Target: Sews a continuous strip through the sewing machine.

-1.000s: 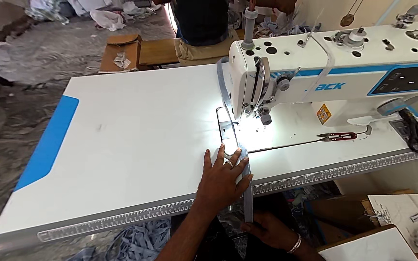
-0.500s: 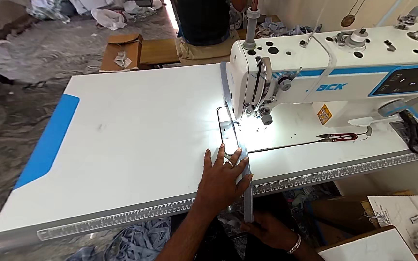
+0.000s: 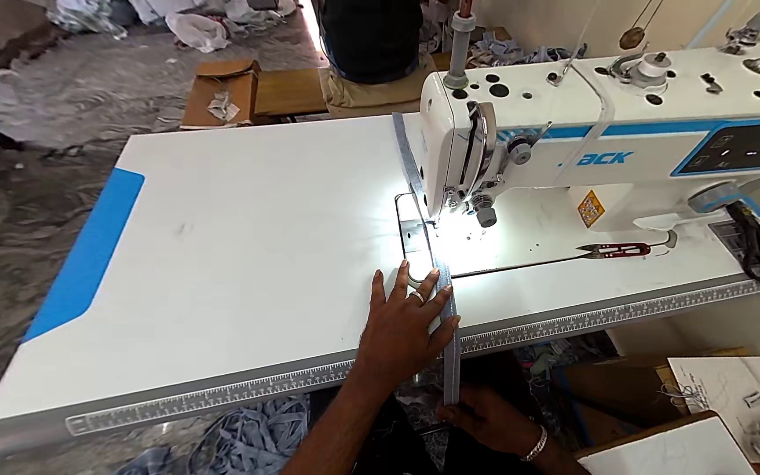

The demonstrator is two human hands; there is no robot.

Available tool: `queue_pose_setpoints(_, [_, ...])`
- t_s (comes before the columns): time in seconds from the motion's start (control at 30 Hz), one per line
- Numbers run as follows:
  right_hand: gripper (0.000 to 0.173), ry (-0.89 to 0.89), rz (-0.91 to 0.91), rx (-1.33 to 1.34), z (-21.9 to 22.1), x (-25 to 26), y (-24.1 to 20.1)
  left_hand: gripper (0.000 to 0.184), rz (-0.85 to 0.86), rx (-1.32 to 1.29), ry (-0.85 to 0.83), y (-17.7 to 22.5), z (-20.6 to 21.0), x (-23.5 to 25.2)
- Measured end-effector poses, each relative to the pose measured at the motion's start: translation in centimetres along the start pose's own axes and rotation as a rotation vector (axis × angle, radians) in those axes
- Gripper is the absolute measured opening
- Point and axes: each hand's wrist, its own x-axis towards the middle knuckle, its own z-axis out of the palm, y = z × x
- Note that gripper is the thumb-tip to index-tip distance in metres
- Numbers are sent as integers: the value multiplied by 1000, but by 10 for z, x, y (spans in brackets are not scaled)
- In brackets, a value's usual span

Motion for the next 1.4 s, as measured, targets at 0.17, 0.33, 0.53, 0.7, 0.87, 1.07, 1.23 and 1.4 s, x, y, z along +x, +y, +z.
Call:
queue_pose_setpoints(0.17, [36, 52, -12, -27, -1, 0, -2, 56, 3, 0, -10, 0, -1, 0])
queue_pose_setpoints(0.33, [36, 83, -31, -41, -1, -1, -3, 56, 3, 0, -10, 0, -1, 0])
queue_pose_setpoints(0.53, [38, 99, -48, -37, -1, -1, -4, 50, 15, -20, -38, -2, -4, 0])
queue_pose_setpoints(0.7, [37, 90, -55, -22, -1, -1, -2, 60, -10, 22, -71, -5, -12, 6])
queue_pose_setpoints(0.87, [38, 86, -21, -31, -1, 0, -3, 68, -53, 60, -146, -19, -17, 29])
queue_pose_setpoints(1.07, [36, 67, -9, -78, 0, 0, -2, 64, -148, 80, -99, -41, -5, 68])
queue_pose_setpoints(1.23, [44, -94, 189, -390, -48, -11, -41, 57, -213, 81, -139, -43, -12, 86])
queue_pose_setpoints(1.4, [29, 214, 244, -651, -152, -43, -124, 54, -214, 85, -103, -41, -9, 87])
